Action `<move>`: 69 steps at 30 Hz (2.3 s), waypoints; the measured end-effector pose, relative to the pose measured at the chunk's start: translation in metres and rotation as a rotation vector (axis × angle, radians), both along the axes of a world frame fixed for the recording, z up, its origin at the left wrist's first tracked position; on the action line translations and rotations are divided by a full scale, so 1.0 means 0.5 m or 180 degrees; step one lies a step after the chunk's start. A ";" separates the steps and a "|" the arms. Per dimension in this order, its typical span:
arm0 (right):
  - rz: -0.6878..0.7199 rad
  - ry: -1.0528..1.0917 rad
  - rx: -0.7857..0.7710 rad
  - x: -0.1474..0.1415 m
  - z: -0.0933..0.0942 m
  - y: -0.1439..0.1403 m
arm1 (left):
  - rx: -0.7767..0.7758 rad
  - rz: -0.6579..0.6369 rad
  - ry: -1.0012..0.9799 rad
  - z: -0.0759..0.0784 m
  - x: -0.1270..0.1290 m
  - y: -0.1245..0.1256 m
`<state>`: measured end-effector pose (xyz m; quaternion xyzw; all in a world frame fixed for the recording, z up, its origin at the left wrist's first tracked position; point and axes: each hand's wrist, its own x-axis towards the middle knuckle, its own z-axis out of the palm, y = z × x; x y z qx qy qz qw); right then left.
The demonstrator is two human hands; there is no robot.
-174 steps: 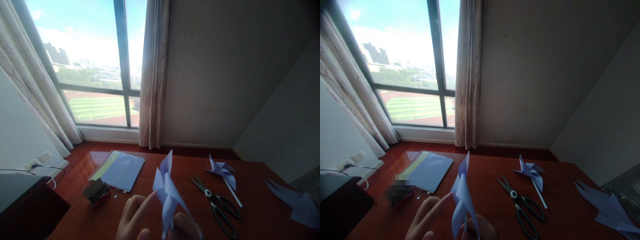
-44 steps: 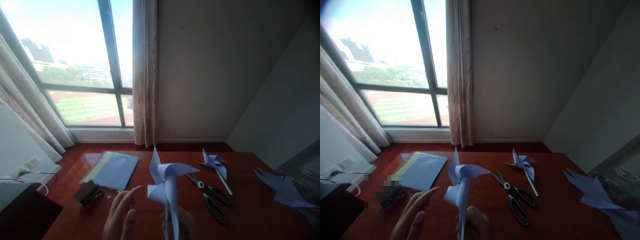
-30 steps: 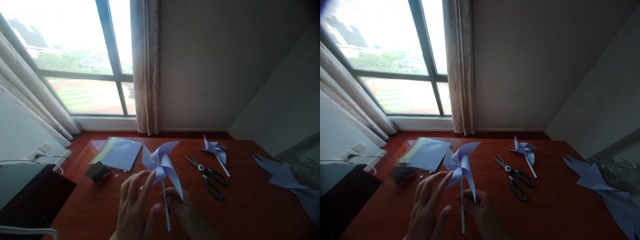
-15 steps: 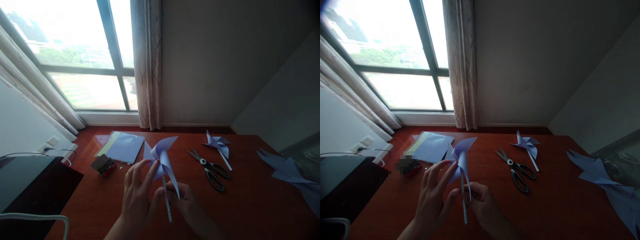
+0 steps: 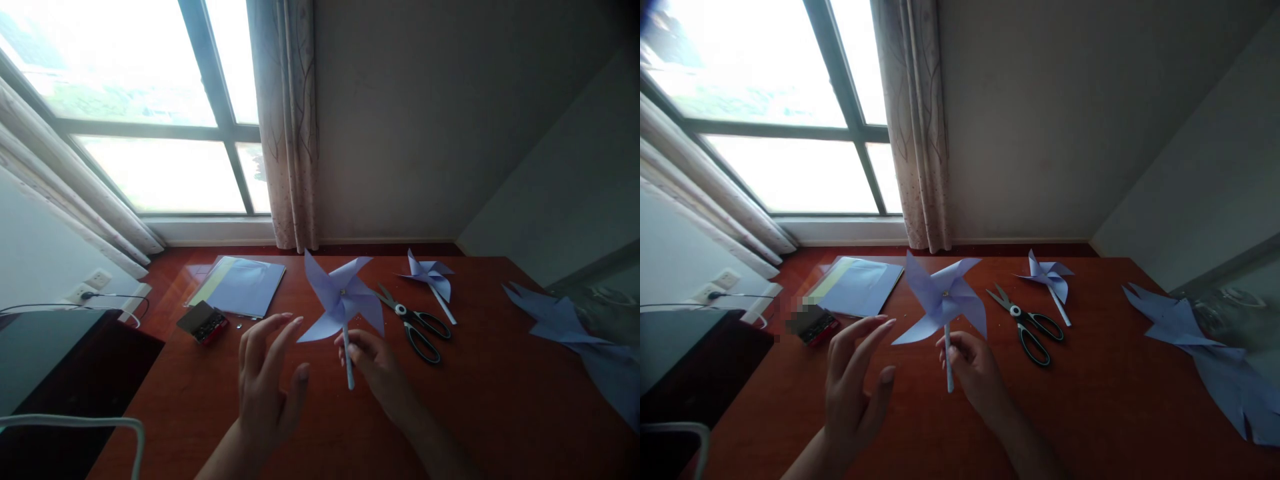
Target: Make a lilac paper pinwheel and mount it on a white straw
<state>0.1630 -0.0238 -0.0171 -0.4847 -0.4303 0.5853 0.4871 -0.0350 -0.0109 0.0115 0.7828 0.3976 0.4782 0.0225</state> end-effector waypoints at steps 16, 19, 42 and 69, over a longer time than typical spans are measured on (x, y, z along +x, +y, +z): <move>-0.1099 -0.1594 0.0642 0.139 -0.035 -0.012 | -0.0877 -0.0223 -0.0476 -0.028 0.017 0.026; -0.1613 -0.2342 0.0717 0.226 -0.051 -0.091 | -0.0994 -0.0345 -0.0399 -0.028 0.021 0.021; -0.1944 -0.4699 -0.0011 0.455 -0.138 -0.388 | -0.1315 -0.0659 0.0087 -0.046 0.042 0.013; -0.2309 -0.5078 0.0134 0.452 -0.144 -0.397 | -0.1427 -0.0732 0.0201 -0.048 0.047 0.009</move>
